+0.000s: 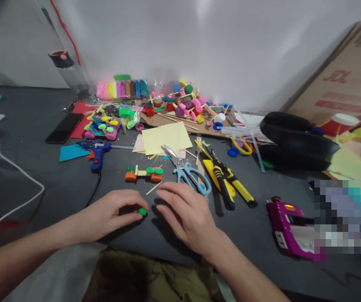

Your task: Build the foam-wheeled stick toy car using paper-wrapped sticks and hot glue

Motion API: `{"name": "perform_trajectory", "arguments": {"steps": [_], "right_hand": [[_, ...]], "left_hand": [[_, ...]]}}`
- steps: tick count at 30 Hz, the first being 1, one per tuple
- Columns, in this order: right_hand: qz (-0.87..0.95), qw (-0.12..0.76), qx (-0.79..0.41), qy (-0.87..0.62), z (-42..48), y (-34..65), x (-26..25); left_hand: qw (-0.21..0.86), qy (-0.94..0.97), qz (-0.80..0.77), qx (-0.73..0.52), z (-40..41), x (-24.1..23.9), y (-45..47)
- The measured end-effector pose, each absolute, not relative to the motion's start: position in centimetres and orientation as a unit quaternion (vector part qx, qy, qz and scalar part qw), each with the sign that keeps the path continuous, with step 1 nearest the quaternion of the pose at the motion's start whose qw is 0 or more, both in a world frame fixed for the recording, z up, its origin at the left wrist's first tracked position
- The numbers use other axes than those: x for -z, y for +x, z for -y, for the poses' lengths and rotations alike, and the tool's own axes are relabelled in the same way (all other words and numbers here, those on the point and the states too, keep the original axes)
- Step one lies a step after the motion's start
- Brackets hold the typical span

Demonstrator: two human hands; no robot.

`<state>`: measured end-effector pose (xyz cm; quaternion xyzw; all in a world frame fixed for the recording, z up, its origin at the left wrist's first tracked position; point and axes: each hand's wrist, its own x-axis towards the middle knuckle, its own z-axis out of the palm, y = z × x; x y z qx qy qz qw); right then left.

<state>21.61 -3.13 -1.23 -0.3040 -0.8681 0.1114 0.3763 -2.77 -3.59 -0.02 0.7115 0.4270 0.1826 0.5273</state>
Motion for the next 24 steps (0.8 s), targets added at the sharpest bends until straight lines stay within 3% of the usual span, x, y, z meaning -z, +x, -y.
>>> {"name": "perform_trajectory", "arguments": {"steps": [10, 17, 24], "right_hand": [[0.861, 0.353, -0.145, -0.336, 2.8, 21.2, 1.9], [0.872, 0.330, -0.143, -0.332, 2.8, 21.2, 2.2], [0.876, 0.324, -0.148, -0.326, 2.6, 21.3, 2.4]], "left_hand": [[0.296, 0.809, -0.471, -0.191, 3.7, 1.2, -4.6], [0.187, 0.785, -0.548, -0.220, 0.9, -0.1, -6.8], [0.133, 0.799, -0.566, -0.154, -3.2, -0.6, -9.2]]}}
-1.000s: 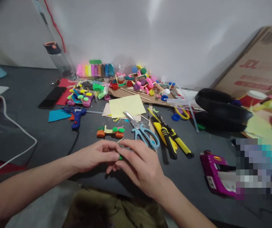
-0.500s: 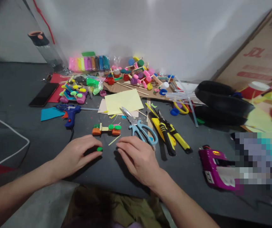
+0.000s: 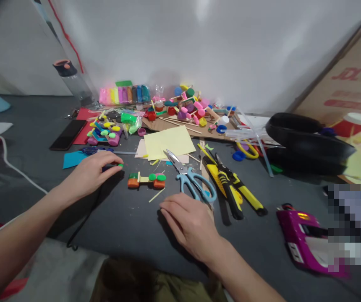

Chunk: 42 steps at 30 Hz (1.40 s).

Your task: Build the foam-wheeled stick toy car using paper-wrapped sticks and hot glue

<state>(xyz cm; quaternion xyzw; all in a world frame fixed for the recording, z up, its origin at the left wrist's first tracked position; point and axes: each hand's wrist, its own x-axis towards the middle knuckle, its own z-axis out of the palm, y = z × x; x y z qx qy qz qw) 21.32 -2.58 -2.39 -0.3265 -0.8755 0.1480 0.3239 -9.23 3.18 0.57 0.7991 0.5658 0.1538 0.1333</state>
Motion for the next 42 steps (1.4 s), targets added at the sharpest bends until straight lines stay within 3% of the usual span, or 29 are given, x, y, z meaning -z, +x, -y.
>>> {"name": "perform_trajectory", "arguments": {"steps": [9, 22, 42], "right_hand": [[0.876, 0.328, -0.150, -0.321, 2.3, 21.5, 2.7], [0.878, 0.312, -0.158, -0.327, 2.8, 21.6, 2.7], [0.877, 0.322, -0.151, -0.322, 2.8, 21.7, 2.5]], "left_hand": [[0.138, 0.805, -0.569, -0.092, -4.5, -1.1, -10.9], [0.237, 0.839, -0.489, -0.027, 0.2, -1.1, -7.9], [0.212, 0.830, -0.515, -0.028, 0.8, -0.7, -8.6]]}}
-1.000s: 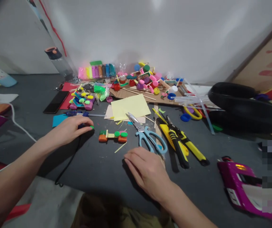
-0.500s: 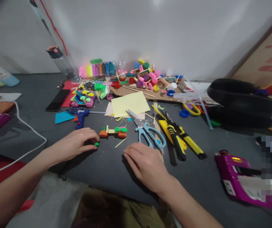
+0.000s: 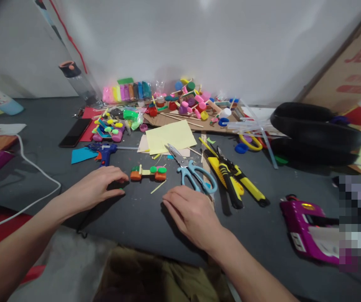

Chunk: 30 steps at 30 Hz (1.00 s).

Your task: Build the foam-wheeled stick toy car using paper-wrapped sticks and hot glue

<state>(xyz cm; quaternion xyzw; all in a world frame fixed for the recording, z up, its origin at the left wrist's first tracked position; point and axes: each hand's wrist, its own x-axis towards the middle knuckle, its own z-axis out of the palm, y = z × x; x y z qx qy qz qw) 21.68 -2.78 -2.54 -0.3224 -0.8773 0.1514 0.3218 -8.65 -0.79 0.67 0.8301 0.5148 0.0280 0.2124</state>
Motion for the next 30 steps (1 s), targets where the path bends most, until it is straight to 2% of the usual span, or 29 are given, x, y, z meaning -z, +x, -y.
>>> {"name": "perform_trajectory", "arguments": {"steps": [19, 30], "right_hand": [[0.877, 0.322, -0.157, -0.321, 2.8, 21.8, 2.7], [0.868, 0.337, -0.132, -0.339, 3.9, 23.1, -0.6]], "left_hand": [[0.177, 0.816, -0.545, -0.081, 1.0, 0.4, -9.1], [0.121, 0.804, -0.541, -0.214, 2.2, 0.7, -9.5]]}}
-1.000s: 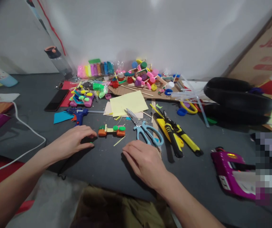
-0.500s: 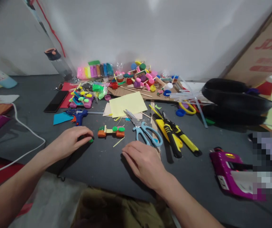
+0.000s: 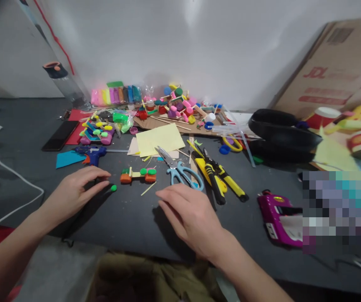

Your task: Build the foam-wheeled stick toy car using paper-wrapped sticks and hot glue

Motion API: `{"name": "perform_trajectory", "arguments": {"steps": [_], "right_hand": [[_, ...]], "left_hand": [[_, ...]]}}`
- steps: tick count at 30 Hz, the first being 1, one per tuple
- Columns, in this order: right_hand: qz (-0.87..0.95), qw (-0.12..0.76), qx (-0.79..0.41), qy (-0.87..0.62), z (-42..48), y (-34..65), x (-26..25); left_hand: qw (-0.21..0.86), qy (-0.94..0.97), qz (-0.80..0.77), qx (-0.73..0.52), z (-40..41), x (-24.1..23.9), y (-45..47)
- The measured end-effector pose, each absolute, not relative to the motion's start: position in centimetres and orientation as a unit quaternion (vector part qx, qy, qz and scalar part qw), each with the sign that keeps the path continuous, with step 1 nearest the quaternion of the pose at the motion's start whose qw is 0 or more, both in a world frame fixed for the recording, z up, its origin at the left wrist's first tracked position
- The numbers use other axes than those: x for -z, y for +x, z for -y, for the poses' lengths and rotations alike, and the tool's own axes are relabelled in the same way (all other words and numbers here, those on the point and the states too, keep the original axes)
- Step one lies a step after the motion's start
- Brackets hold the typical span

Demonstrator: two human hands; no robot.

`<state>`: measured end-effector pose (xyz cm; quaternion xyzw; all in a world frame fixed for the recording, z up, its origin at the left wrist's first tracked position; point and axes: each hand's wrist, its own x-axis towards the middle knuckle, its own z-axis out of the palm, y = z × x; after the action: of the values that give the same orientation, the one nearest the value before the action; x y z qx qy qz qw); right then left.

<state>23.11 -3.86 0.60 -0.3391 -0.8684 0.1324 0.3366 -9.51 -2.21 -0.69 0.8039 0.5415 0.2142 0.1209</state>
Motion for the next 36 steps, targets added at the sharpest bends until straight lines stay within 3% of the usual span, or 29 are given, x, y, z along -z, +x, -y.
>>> {"name": "perform_trajectory", "arguments": {"steps": [5, 9, 14, 19, 24, 31, 36], "right_hand": [[0.836, 0.306, -0.127, -0.437, 1.6, 25.1, -4.6], [0.780, 0.121, -0.194, -0.583, -5.4, 25.1, -6.2], [0.750, 0.022, -0.190, -0.633, -14.6, 23.1, -4.2], [0.725, -0.012, -0.179, -0.665, -18.2, 21.7, -1.4], [0.728, 0.040, -0.161, -0.665, -18.4, 22.0, -1.2], [0.724, 0.250, -0.054, -0.641, -16.2, 23.8, -5.6], [0.686, 0.393, -0.102, -0.604, -13.2, 25.1, -7.7]], "left_hand": [[0.078, 0.808, -0.510, -0.284, 2.9, 0.3, -8.7], [0.028, 0.834, -0.442, -0.330, 3.5, 0.0, -7.0], [0.024, 0.857, -0.380, -0.348, 3.9, 0.0, -5.2], [0.033, 0.861, -0.366, -0.351, 4.1, 0.2, -5.3], [0.033, 0.854, -0.378, -0.355, 4.3, 0.2, -5.7], [0.037, 0.836, -0.391, -0.383, 4.7, -0.1, -5.0], [0.127, 0.779, -0.456, -0.411, 5.1, -0.6, -3.9]]}}
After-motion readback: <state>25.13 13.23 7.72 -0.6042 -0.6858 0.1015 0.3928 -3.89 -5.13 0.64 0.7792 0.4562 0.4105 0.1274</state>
